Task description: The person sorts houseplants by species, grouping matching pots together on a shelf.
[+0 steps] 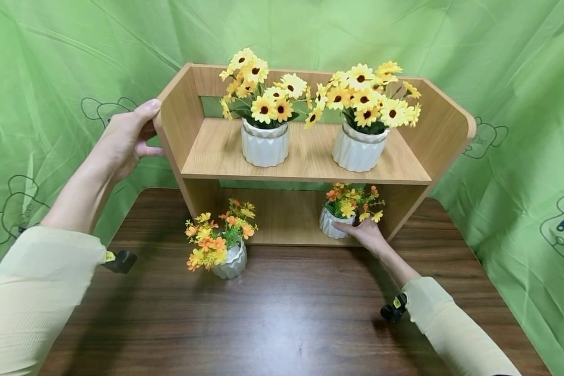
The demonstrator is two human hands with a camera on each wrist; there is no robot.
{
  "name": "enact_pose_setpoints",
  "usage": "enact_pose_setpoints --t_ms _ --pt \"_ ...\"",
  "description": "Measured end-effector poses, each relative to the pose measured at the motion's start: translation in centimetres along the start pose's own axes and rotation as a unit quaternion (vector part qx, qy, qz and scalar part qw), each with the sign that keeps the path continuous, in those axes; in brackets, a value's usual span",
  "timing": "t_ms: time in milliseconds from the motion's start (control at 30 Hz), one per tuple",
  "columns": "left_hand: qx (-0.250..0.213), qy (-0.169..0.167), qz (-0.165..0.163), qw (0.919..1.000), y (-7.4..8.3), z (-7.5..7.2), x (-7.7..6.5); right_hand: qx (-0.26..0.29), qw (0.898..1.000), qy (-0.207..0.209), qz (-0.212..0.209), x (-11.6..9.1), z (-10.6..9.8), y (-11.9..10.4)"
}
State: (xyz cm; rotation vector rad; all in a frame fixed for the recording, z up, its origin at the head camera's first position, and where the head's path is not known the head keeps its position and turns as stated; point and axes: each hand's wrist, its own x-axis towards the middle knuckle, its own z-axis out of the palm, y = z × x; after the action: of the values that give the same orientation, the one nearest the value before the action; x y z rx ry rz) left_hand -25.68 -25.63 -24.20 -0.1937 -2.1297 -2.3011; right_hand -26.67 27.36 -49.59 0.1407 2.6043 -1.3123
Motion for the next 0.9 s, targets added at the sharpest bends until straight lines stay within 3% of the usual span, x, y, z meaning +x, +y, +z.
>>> enact_pose_setpoints --t_ms 233,333,467,700,900 --pt "0.002 -0.002 -0.003 1.0000 -0.1 0.1 0.0 0.038 0.995 0.035 -0.086 0.0 0.8 1.0" --pt "-0.004 0.000 -0.002 1.0000 0.0 0.1 0.0 0.065 0.988 0.051 -0.130 -0.1 1.3 1.3" --pt "-0.010 -0.002 0.002 0.9999 0.0 0.1 0.0 0.119 0.977 0.040 -0.170 -0.5 2.0 1.6" --pt "-0.015 -0.009 0.002 0.9998 0.0 -0.1 0.0 0.197 0.966 0.050 -0.156 -1.7 2.7 1.8" --pt "-0.016 -0.010 0.002 0.9998 -0.1 -0.2 0.1 0.205 0.964 0.085 -0.143 -3.0 2.9 1.9"
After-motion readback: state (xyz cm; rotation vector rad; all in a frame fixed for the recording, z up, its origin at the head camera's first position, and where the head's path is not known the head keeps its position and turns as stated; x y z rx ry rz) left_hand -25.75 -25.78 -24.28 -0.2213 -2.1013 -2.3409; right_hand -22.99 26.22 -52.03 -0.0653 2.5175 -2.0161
